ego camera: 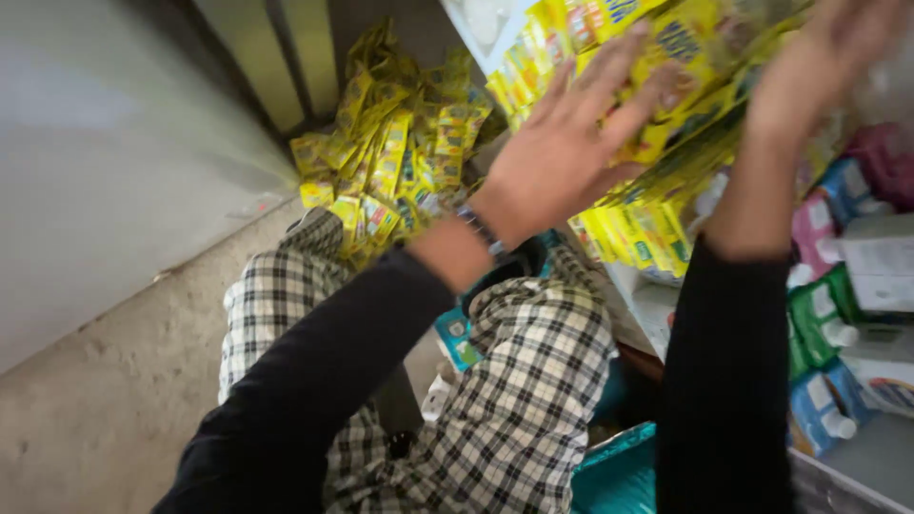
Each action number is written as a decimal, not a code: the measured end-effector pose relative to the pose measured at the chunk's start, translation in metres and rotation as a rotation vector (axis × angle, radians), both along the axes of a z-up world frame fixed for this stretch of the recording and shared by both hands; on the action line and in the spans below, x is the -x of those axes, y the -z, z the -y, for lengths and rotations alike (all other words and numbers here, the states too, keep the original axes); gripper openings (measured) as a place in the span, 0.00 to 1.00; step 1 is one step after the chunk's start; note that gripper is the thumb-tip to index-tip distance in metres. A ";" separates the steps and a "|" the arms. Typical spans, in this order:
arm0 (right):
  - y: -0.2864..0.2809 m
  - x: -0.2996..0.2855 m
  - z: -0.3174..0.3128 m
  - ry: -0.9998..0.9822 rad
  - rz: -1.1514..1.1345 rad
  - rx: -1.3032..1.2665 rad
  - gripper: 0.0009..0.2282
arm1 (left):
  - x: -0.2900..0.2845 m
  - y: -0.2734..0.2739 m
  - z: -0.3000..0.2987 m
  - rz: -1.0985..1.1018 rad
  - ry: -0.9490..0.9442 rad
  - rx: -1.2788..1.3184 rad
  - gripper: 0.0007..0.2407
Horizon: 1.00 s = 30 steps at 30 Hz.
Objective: Sorting and arranging seasoning packets on a lower shelf area in a grocery store.
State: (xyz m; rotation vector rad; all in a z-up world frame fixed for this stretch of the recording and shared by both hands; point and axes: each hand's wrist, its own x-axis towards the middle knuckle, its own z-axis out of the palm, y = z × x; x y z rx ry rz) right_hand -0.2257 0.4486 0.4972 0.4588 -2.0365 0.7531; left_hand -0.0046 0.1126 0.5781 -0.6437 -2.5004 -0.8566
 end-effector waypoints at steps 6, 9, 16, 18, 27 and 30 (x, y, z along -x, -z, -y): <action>-0.031 -0.246 0.170 -0.381 0.225 0.422 0.07 | -0.068 0.088 0.089 0.225 -0.286 -0.142 0.37; -0.026 -0.279 0.217 -0.577 0.729 -0.039 0.12 | -0.102 0.143 0.126 0.429 -0.445 -0.046 0.38; 0.113 -0.331 0.222 -0.562 1.504 -1.355 0.18 | -0.163 0.244 0.130 0.731 -0.581 -0.056 0.35; 0.136 -0.334 0.223 -0.676 1.486 -1.318 0.19 | -0.158 0.259 0.115 0.785 -0.595 -0.089 0.35; 0.248 -0.249 0.279 -0.619 1.347 -1.039 0.18 | -0.089 0.329 0.105 0.791 -0.599 -0.010 0.26; 0.315 -0.219 0.264 -0.563 1.398 -0.731 0.19 | -0.083 0.366 0.111 0.907 -0.696 -0.057 0.23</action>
